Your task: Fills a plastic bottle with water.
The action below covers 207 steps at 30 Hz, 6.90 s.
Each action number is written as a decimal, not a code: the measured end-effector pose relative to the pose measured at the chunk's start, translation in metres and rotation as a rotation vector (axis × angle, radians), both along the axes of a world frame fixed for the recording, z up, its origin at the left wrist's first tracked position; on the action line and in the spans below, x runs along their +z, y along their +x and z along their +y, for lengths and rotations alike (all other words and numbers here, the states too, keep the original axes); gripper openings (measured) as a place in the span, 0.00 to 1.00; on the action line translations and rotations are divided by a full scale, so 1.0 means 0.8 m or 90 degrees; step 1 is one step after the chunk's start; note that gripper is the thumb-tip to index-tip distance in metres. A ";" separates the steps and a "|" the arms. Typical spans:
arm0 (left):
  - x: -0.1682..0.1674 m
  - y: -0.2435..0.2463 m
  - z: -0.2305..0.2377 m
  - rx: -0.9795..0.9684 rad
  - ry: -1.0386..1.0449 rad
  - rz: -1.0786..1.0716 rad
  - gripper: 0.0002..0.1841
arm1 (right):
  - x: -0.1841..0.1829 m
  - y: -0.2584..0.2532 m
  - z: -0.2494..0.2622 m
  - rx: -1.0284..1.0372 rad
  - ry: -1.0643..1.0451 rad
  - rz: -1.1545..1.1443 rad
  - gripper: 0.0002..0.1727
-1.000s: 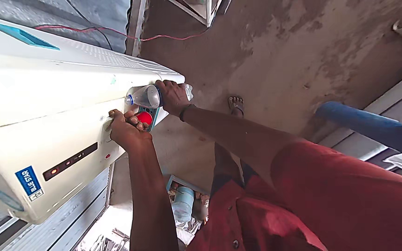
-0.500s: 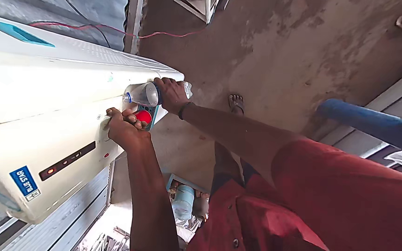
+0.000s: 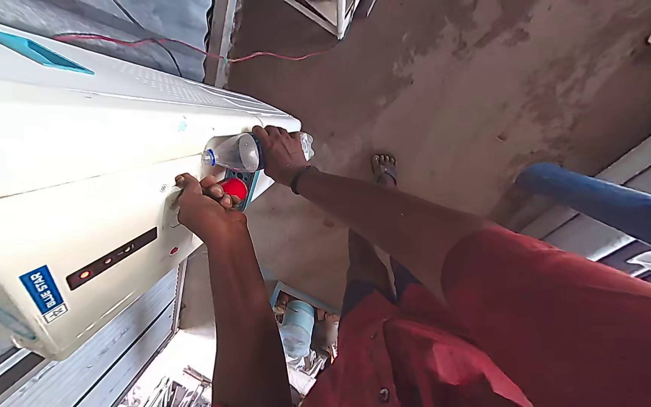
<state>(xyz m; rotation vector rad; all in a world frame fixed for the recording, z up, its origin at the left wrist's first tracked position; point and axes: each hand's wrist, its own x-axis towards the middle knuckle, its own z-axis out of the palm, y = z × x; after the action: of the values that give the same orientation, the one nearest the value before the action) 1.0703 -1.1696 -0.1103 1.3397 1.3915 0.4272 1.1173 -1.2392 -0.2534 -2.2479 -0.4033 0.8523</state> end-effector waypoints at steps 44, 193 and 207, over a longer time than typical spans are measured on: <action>0.003 -0.003 0.002 -0.008 -0.009 0.022 0.19 | 0.000 0.000 0.002 0.001 -0.003 -0.001 0.39; 0.008 0.000 0.001 -0.003 -0.020 0.018 0.19 | 0.005 -0.001 0.005 -0.010 0.014 -0.022 0.41; -0.002 -0.002 0.005 -0.003 -0.014 0.009 0.22 | 0.004 -0.001 0.005 -0.007 0.002 -0.009 0.42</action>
<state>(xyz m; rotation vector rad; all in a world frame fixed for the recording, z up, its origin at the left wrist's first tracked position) 1.0690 -1.1657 -0.1122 1.3311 1.4004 0.3984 1.1169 -1.2350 -0.2503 -2.2524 -0.3975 0.8294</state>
